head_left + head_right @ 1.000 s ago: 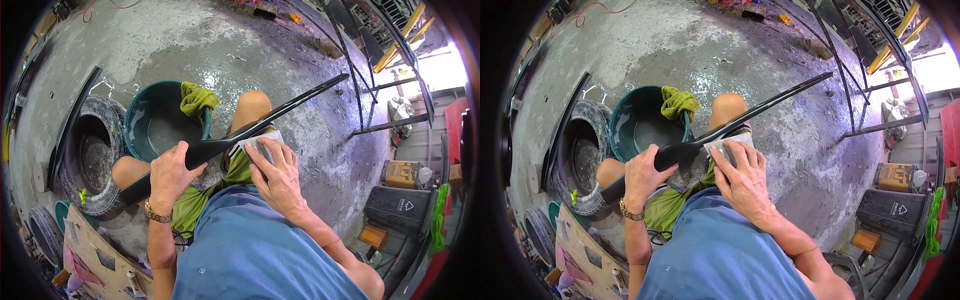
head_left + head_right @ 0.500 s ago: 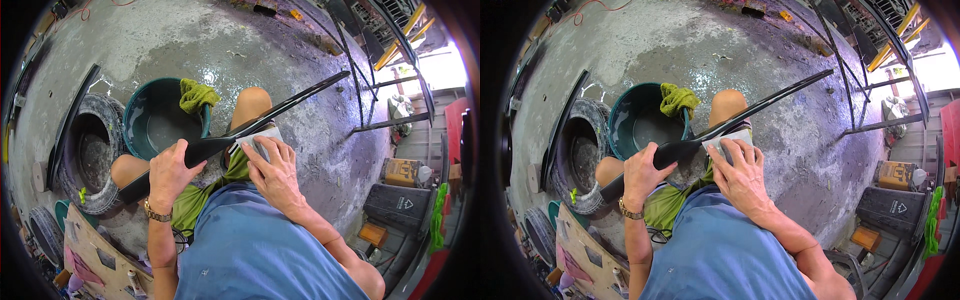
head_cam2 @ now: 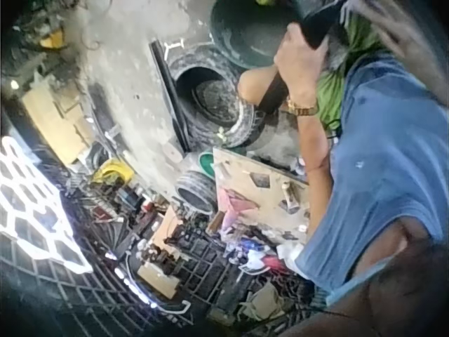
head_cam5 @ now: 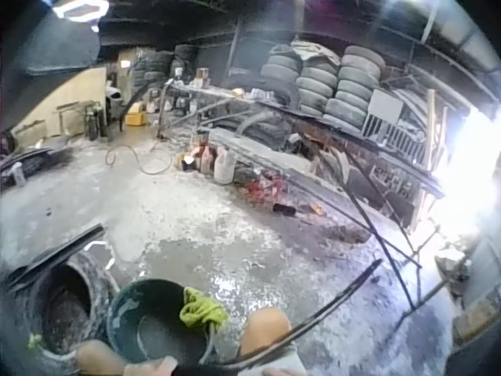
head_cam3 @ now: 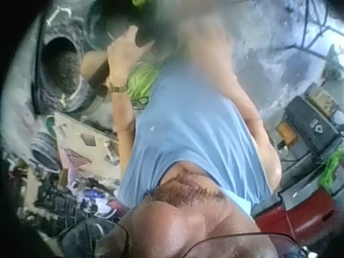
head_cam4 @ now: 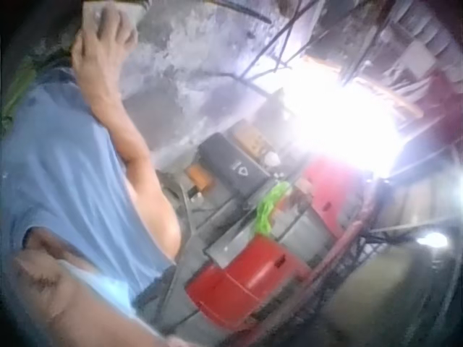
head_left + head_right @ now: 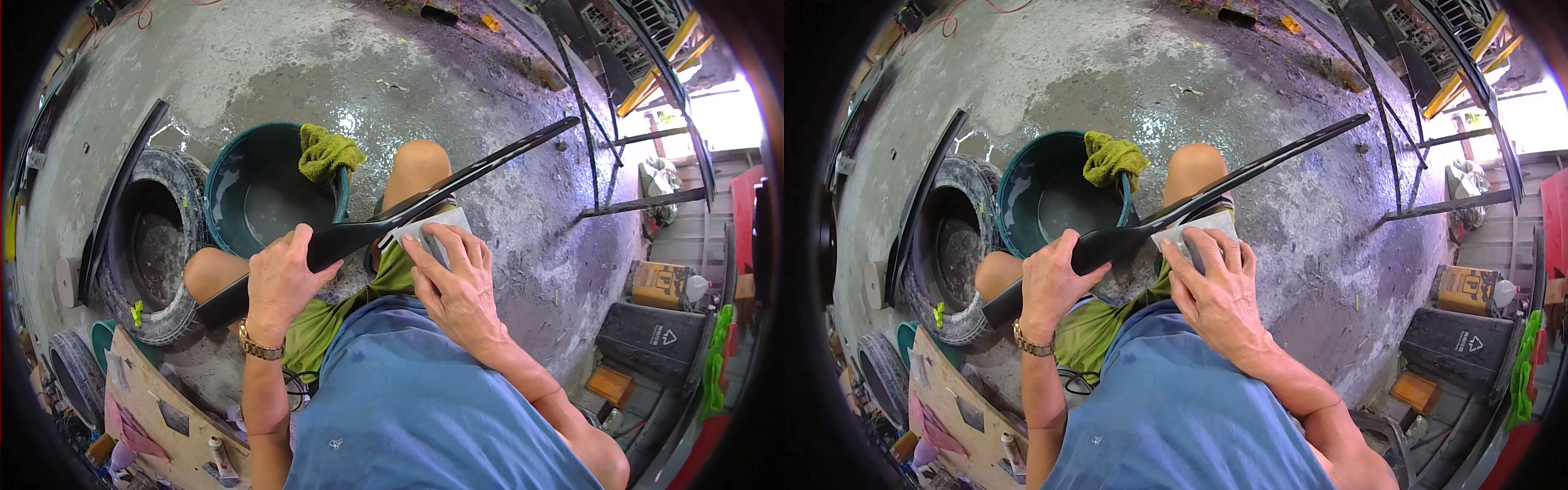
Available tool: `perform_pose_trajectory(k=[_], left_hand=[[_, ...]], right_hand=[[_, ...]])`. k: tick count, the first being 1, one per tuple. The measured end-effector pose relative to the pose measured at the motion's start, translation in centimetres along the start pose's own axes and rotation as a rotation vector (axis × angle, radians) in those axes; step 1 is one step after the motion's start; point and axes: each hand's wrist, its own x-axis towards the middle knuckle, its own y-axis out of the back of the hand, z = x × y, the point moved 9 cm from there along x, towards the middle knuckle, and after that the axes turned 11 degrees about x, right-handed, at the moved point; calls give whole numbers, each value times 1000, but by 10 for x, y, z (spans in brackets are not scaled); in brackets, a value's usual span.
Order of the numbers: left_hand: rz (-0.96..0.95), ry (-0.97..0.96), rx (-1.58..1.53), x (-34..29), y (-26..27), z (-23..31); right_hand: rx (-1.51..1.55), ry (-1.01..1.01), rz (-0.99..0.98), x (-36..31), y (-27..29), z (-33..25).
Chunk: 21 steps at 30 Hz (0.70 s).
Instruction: Sanding and applying body filler to a car exterior plastic component.
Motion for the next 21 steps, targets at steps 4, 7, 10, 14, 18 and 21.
perform_pose_trajectory(k=[4, 7, 10, 14, 18, 21], left_hand=[[14, -10, 2, -1, -1, 0], [18, -16, -1, -1, 0, -1], [14, -3, -3, -1, -1, -1], [24, 10, -5, -2, 0, -2], [37, 3, -12, -3, 0, -2], [29, 15, 3, -4, 0, 0]], right_hand=[[4, 28, 20, 6, -6, -9], [-24, 47, 20, 8, -11, -11], [-37, 51, 5, 7, -12, -11], [-18, 43, -16, 6, -9, -13], [-26, 48, -13, 11, -12, -13], [-28, 37, -46, 6, -9, -13]])
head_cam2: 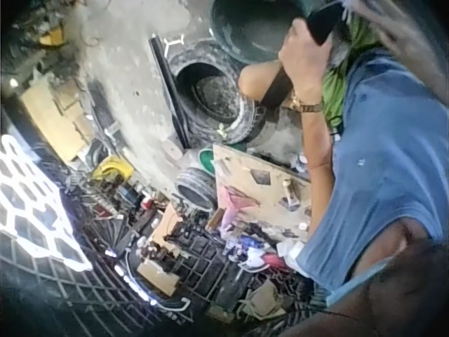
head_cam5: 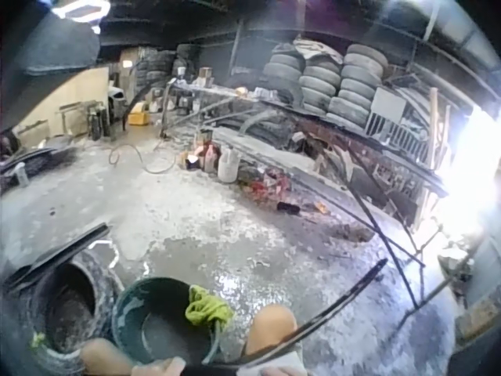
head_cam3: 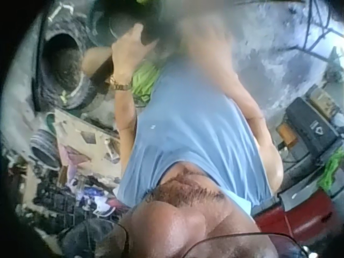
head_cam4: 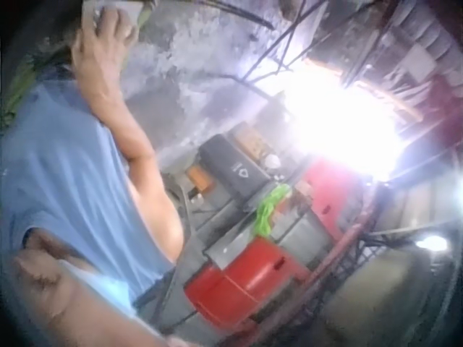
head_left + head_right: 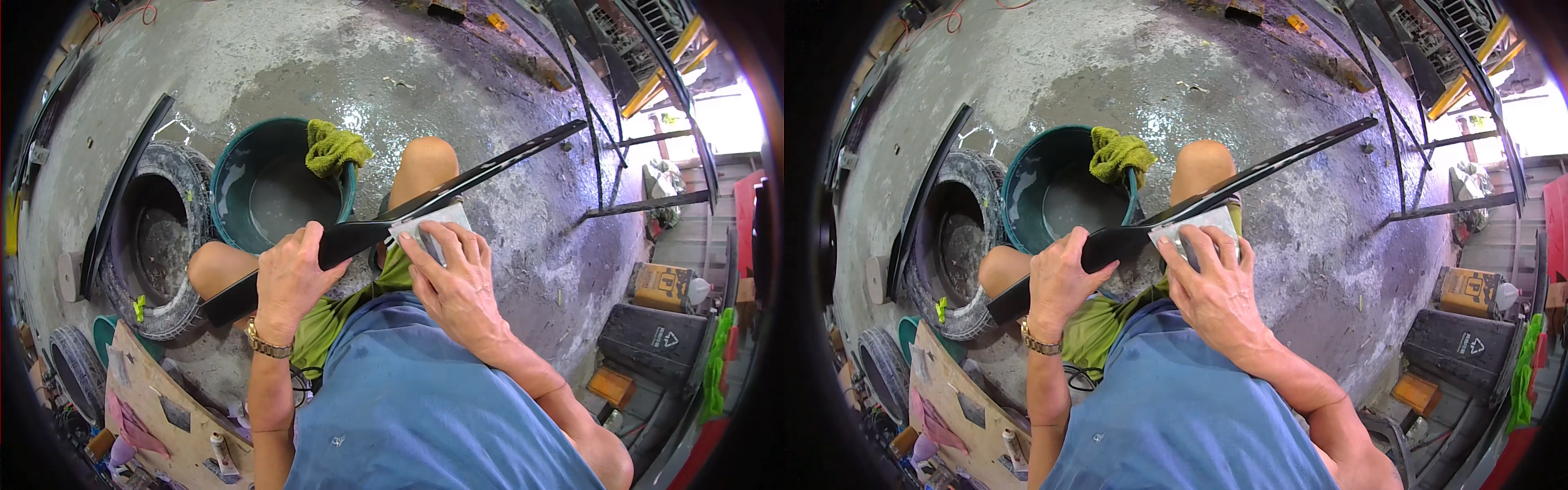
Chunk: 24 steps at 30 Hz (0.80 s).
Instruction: Sanding and applying body filler to a car exterior plastic component.
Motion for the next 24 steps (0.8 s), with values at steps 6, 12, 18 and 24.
perform_pose_trajectory(k=[6, 12, 18, 24], left_hand=[[33, -5, -6, 0, 1, 11], [93, 75, 25, 2, -3, 44], [126, 93, 4, 1, -28, 54], [137, 94, -33, 0, -28, 53]], right_hand=[[37, -30, 8, -9, 25, -3], [-14, -56, 59, -12, 46, -2], [-56, -88, 78, -14, 25, 9], [-84, -65, 86, -10, 16, 6]])
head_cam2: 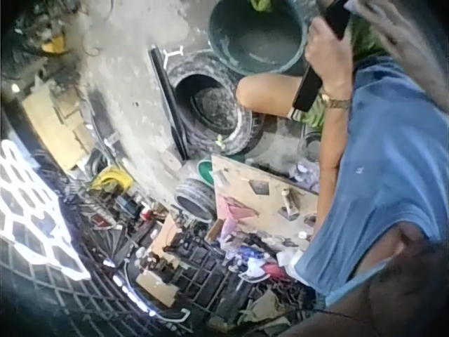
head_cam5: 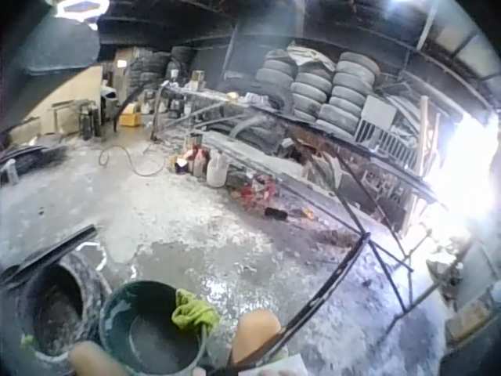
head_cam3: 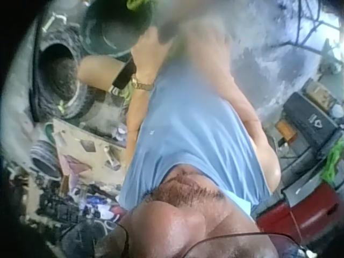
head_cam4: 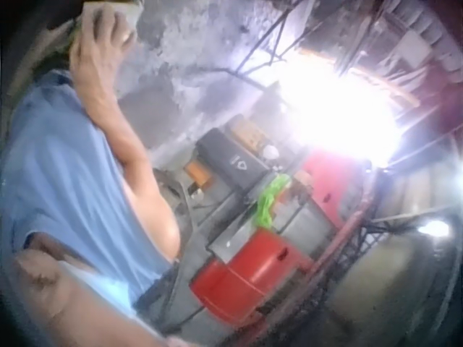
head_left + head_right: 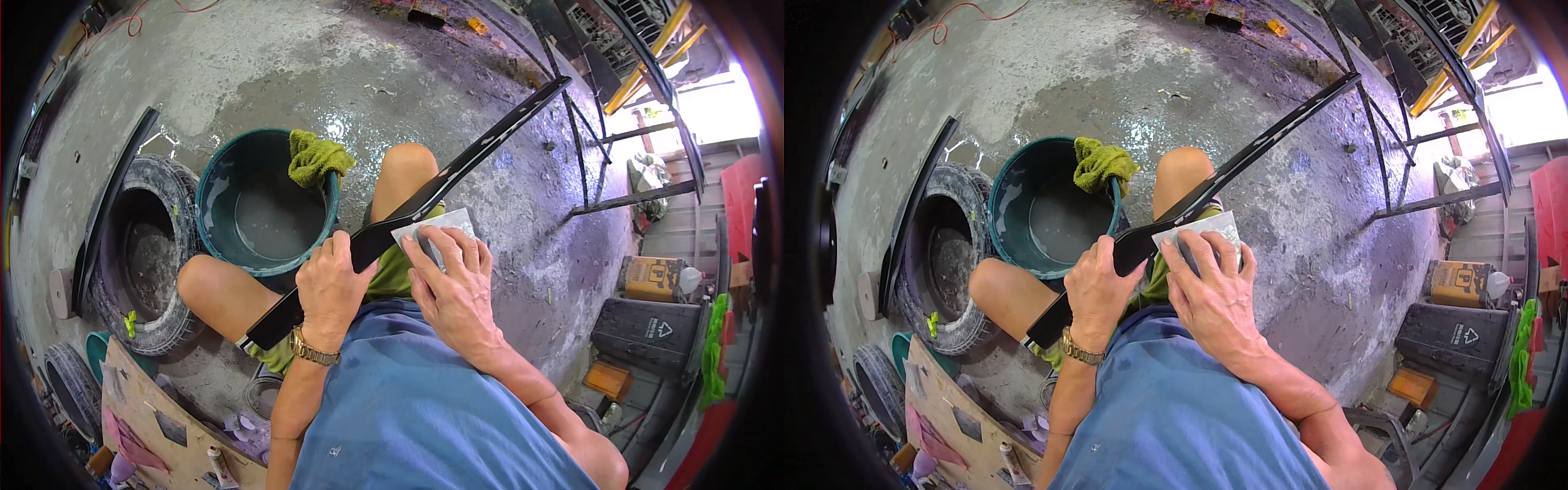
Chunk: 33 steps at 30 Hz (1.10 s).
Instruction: Sanding and applying body filler to a car exterior plastic component.
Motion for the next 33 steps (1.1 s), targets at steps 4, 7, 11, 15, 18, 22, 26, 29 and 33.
perform_pose_trajectory(k=[4, 7, 11, 15, 18, 22, 26, 29, 33], left_hand=[[-18, 10, -39, 1, -1, -2], [-36, 23, -45, 0, -3, -5], [-19, 13, -51, 0, -2, -4], [-20, -1, -1, -2, -3, -3], [-12, -7, 42, -1, -3, -2], [-15, -4, 28, 1, 0, -2], [0, -3, -19, -1, 0, -3], [-8, 3, -23, 2, 1, -3], [18, -35, 38, -4, 9, 0]], right_hand=[[-16, -14, -25, 3, -4, -1], [-32, 3, -21, 7, -6, -2], [-60, 29, -25, 10, -12, -2], [-69, 28, -63, 9, -9, -3], [-56, 18, -92, 10, -6, -3], [-62, 26, -70, 13, -8, -1], [-65, 16, -145, 8, 0, -5], [124, -19, -199, 1, 17, 0], [533, -145, -198, -11, 40, 37]])
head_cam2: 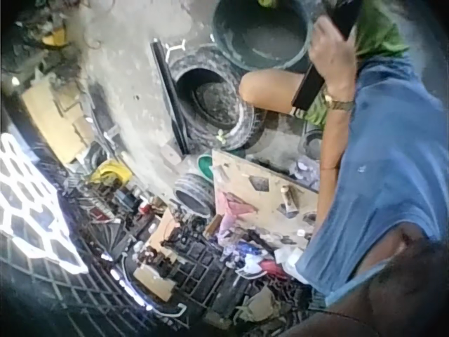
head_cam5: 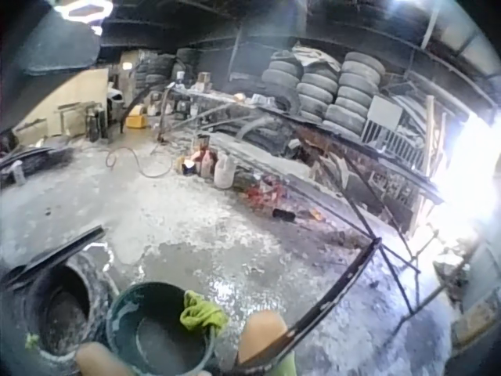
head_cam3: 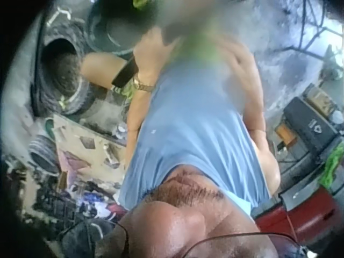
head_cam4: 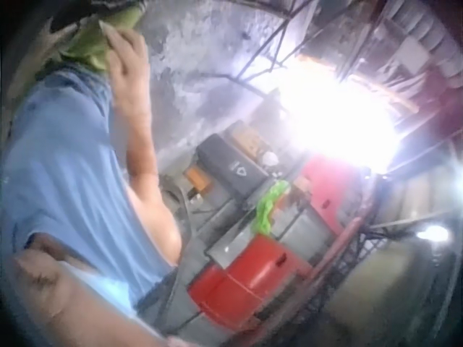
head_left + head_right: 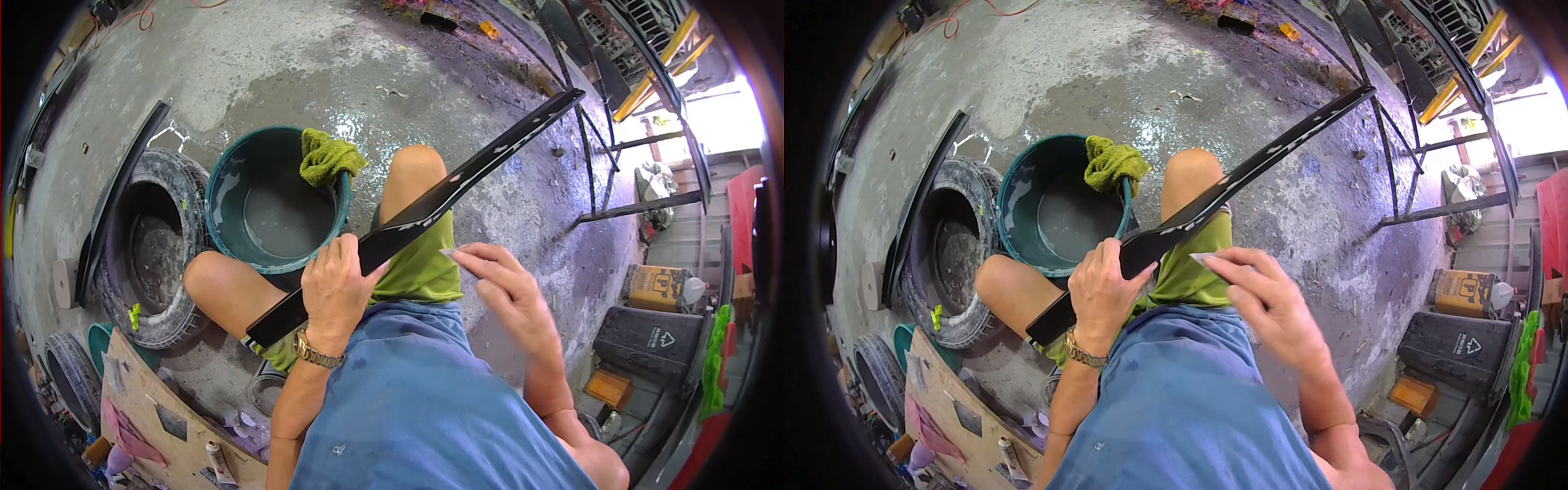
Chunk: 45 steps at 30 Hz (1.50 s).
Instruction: Sanding and applying body filler to a car exterior plastic component.
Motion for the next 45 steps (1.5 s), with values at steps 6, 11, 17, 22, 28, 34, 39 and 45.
perform_pose_trajectory(k=[6, 11, 17, 22, 28, 34, 39, 45], left_hand=[[134, -12, 59, -8, 22, 6], [192, 23, 150, -4, 44, 2], [86, 48, 241, -11, 3, -25], [73, 9, 226, -24, -7, -20], [53, -32, -2, -23, 4, -33], [9, -35, -92, -28, 10, -48], [-53, -17, -142, -42, 15, -74], [-264, -29, 88, -11, 9, -71]], right_hand=[[845, -193, -205, -18, 12, 51], [923, -204, -356, -17, -7, 71], [899, -227, -442, 0, -28, 75], [852, -248, -459, 4, -37, 83], [828, -291, -480, 5, -46, 90], [798, -309, -526, 4, -60, 95], [794, -365, -497, 7, -64, 96], [789, -570, -300, 20, -69, 98]])
